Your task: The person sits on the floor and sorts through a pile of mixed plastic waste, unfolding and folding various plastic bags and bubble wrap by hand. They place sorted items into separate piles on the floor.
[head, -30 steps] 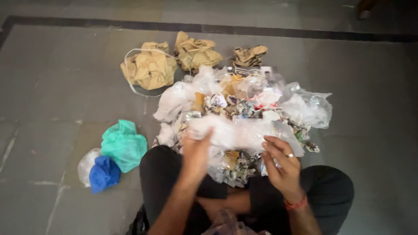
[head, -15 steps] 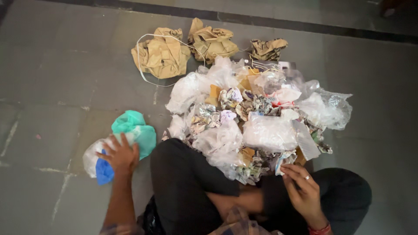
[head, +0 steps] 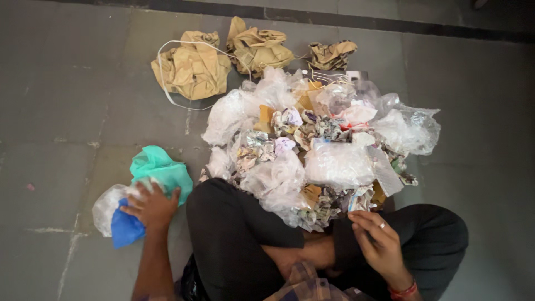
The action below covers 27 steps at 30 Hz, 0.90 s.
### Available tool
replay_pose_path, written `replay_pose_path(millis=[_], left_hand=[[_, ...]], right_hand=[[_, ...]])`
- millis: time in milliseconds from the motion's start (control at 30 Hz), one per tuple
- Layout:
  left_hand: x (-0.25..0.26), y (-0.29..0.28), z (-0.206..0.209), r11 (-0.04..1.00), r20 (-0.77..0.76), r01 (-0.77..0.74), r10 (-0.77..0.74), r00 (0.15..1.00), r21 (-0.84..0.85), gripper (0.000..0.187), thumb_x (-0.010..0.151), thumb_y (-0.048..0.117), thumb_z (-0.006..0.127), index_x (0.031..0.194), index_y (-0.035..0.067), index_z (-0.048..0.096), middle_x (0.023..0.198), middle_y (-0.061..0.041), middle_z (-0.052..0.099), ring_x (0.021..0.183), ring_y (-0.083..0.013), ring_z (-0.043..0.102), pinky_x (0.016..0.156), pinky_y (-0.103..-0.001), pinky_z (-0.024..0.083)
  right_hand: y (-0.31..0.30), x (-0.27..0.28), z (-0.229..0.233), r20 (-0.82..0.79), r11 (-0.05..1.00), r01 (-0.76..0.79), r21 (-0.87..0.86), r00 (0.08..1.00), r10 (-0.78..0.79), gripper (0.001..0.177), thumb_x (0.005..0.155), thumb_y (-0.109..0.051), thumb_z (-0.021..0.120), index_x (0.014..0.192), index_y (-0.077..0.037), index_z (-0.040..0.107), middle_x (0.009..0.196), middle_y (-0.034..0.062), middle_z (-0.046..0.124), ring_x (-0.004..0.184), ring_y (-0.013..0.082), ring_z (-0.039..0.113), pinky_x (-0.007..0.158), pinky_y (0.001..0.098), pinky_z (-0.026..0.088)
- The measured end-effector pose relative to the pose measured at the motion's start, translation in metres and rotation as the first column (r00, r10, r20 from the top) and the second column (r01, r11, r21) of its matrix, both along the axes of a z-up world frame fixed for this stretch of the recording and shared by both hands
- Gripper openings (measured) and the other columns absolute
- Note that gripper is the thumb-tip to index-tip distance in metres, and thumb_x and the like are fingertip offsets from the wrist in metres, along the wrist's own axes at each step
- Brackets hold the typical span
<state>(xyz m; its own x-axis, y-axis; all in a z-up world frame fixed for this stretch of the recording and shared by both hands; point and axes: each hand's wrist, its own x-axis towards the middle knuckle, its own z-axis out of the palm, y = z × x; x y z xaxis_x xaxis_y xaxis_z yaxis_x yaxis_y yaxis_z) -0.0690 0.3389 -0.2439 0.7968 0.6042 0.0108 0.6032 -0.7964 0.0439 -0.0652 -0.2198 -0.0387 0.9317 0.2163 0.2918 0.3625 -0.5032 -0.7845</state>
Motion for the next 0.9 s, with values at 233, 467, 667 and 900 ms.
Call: replay_pose_path(millis=[233, 467, 667, 900], left_hand=[[0.002, -0.133, 0.106, 0.969, 0.609, 0.227, -0.12, 0.784, -0.101, 0.056, 0.105, 0.045, 0.068, 0.137, 0.0, 0.063, 0.14, -0.026, 0.061, 0.132, -0.0468, 0.056, 0.117, -0.054, 0.041], [0.06, -0.286, 0.184, 0.669, 0.545, 0.726, -0.673, 0.5, 0.161, 0.083, 0.063, 0.051, 0.079, 0.122, -0.006, 0.068, 0.121, -0.018, 0.069, 0.114, -0.0373, 0.058, 0.104, -0.051, 0.035], [0.095, -0.294, 0.171, 0.717, 0.298, 0.646, -0.576, 0.761, -0.263, 0.026, 0.087, 0.022, 0.073, 0.108, 0.008, 0.069, 0.092, -0.013, 0.073, 0.093, -0.0324, 0.069, 0.098, -0.046, 0.048], [0.1, -0.322, 0.219, -0.323, 0.485, 0.59, 0.353, 0.8, -0.74, 0.014, 0.108, 0.009, 0.063, 0.114, -0.003, 0.065, 0.106, -0.01, 0.069, 0.092, -0.0168, 0.063, 0.078, -0.032, 0.052]], right_hand=[[-0.005, 0.002, -0.001, 0.04, 0.997, -0.003, 0.075, 0.999, 0.0, 0.024, 0.088, 0.007, 0.068, 0.111, 0.001, 0.073, 0.112, 0.0127, 0.074, 0.103, 0.0225, 0.073, 0.09, 0.0295, 0.056], [-0.003, -0.001, 0.005, 0.089, 0.985, -0.15, 0.087, 0.986, 0.142, 0.024, 0.088, 0.007, 0.066, 0.11, 0.001, 0.073, 0.106, 0.0118, 0.075, 0.099, 0.0229, 0.073, 0.087, 0.0307, 0.057], [-0.029, -0.011, 0.005, 0.015, 0.983, -0.049, 0.179, 0.999, 0.047, 0.023, 0.089, 0.006, 0.066, 0.11, 0.001, 0.073, 0.103, 0.0109, 0.076, 0.095, 0.022, 0.075, 0.083, 0.0291, 0.058], [-0.035, 0.015, 0.03, -0.048, 0.931, 0.007, 0.366, 0.999, 0.011, 0.037, 0.094, 0.001, 0.066, 0.131, -0.003, 0.06, 0.123, 0.0117, 0.071, 0.113, 0.0197, 0.069, 0.098, 0.0315, 0.055]])
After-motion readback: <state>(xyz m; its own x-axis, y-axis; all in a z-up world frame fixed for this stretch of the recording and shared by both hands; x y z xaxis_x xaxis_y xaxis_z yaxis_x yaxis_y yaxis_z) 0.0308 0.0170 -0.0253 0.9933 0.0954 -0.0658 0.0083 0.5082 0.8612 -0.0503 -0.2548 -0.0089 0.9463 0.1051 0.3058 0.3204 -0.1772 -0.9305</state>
